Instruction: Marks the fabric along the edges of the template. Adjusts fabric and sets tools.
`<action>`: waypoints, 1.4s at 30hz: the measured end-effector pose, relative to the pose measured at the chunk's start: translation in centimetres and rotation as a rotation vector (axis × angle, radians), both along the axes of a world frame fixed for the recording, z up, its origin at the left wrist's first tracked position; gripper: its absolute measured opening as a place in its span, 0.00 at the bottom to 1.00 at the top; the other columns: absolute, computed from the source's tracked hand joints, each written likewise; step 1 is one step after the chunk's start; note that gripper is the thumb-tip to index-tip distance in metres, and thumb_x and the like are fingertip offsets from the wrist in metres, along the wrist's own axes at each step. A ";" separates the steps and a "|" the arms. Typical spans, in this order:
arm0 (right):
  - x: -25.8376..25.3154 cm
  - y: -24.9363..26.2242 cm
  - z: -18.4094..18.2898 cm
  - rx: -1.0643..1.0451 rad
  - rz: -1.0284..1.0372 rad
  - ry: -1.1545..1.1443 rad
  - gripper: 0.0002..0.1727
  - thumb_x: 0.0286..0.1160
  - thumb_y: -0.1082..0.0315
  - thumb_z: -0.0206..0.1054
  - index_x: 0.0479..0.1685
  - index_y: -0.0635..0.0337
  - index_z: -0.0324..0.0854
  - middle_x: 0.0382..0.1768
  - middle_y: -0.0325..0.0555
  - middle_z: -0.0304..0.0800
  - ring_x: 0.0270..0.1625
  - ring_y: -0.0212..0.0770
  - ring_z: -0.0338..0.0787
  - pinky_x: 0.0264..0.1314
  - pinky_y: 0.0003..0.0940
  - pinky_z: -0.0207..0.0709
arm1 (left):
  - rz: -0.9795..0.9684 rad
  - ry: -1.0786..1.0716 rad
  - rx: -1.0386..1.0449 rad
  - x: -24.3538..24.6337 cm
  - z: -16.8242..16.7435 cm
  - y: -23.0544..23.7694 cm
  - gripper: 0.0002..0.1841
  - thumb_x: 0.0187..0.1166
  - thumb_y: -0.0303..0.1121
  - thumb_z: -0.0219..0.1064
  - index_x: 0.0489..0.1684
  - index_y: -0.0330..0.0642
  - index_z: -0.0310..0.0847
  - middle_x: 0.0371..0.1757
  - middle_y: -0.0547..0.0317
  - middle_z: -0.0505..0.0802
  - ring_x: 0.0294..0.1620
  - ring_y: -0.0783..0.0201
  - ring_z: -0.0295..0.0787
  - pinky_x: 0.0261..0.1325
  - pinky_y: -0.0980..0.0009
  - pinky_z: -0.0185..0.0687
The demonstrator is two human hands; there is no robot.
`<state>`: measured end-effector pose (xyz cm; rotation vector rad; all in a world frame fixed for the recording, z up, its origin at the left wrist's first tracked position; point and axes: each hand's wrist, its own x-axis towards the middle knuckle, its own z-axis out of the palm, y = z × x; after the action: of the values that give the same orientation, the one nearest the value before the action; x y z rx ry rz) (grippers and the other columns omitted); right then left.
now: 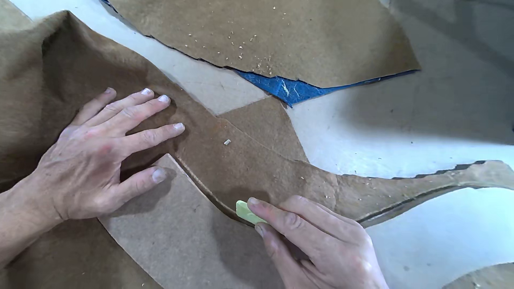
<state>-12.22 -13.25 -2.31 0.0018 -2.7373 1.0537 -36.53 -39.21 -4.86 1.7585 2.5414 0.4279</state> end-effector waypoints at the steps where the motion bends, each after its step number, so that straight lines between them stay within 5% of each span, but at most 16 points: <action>1: 0.1 0.2 0.0 -0.002 0.004 0.003 0.13 0.78 0.66 0.69 0.57 0.52 0.93 0.33 0.41 0.90 0.36 0.31 0.85 0.37 0.21 0.77 | -0.001 -0.001 0.011 0.1 0.0 0.1 0.40 0.79 0.73 0.41 0.82 0.63 0.77 0.90 0.52 0.70 0.94 0.45 0.55 0.91 0.33 0.43; 36: 2.7 7.6 -0.7 0.024 0.245 0.050 0.15 0.82 0.64 0.63 0.60 0.45 0.92 0.35 0.37 0.90 0.38 0.30 0.87 0.39 0.24 0.80 | -0.010 -0.035 -0.040 0.2 1.0 0.2 0.41 0.79 0.75 0.41 0.84 0.62 0.74 0.90 0.44 0.69 0.93 0.39 0.56 0.88 0.28 0.43; 42: 2.9 8.8 -0.8 0.031 0.299 0.064 0.15 0.83 0.65 0.62 0.59 0.45 0.92 0.35 0.36 0.90 0.39 0.30 0.86 0.39 0.23 0.79 | 0.188 -0.134 -0.086 2.7 2.5 1.6 0.36 0.74 0.60 0.50 0.79 0.54 0.80 0.90 0.47 0.69 0.93 0.39 0.55 0.90 0.30 0.42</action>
<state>-9.32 -4.44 -3.10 0.4539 -2.7509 1.0601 -33.81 -37.56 -2.35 1.4189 2.5967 0.4184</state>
